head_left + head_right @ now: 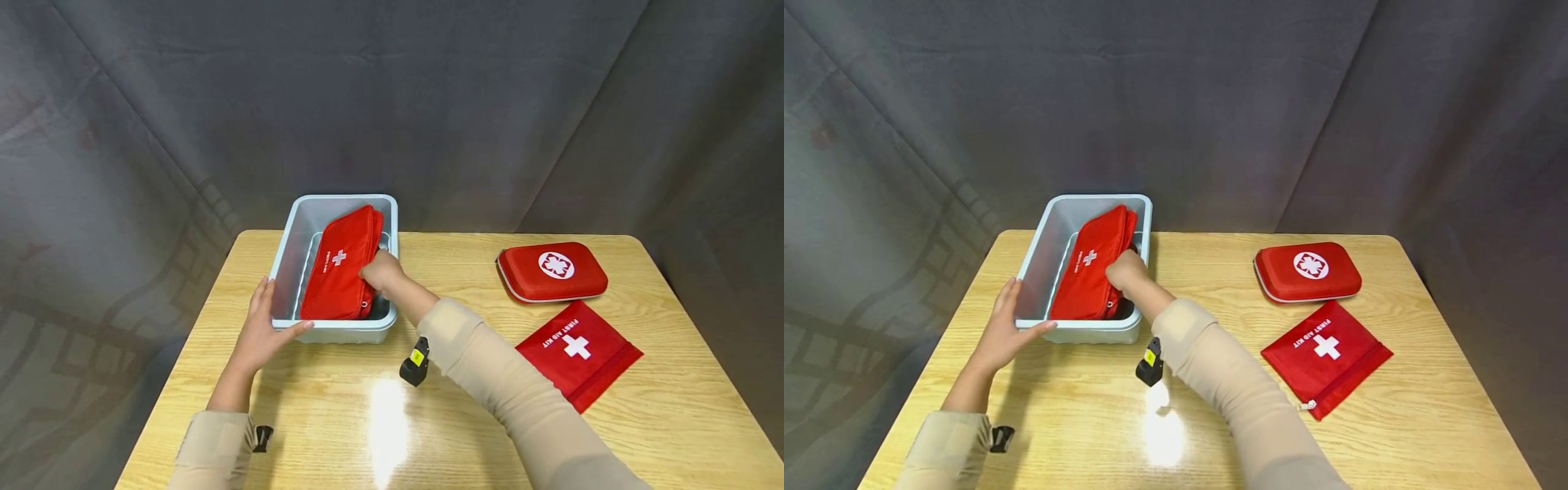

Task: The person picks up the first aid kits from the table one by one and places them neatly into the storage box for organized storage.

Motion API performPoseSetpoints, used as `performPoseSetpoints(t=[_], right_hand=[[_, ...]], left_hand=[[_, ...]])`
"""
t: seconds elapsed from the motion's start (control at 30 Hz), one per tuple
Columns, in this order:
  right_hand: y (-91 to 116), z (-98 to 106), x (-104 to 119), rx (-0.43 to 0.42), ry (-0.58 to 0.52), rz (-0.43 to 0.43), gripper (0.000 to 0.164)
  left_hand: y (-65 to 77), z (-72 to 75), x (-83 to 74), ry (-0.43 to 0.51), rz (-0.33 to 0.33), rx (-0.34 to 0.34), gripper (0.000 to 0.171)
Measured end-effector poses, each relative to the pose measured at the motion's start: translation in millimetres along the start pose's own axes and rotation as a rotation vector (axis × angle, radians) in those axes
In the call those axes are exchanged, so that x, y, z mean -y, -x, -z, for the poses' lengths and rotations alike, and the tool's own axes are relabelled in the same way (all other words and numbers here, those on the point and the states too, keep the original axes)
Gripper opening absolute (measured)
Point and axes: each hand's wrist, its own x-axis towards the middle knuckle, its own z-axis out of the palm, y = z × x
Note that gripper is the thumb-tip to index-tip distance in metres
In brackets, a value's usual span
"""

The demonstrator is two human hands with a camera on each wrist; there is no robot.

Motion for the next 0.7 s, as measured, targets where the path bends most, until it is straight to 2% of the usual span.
performPoseSetpoints(t=[0.23, 0.43, 0.7], right_hand=[[-2.9, -7.4, -3.9, 0.013, 0.003, 0.014, 0.039], [-3.8, -14.0, -9.1, 0.026, 0.027, -0.011, 0.033], [-5.7, -19.2, -14.3, 0.003, 0.039, -0.022, 0.03]], left_hand=[[-0.3, 0.0, 0.0, -0.002, 0.01, 0.007, 0.1], [-0.7, -0.7, -1.1, -0.005, 0.013, 0.017, 0.099], [-0.2, -1.1, -2.0, -0.007, 0.01, 0.021, 0.099]])
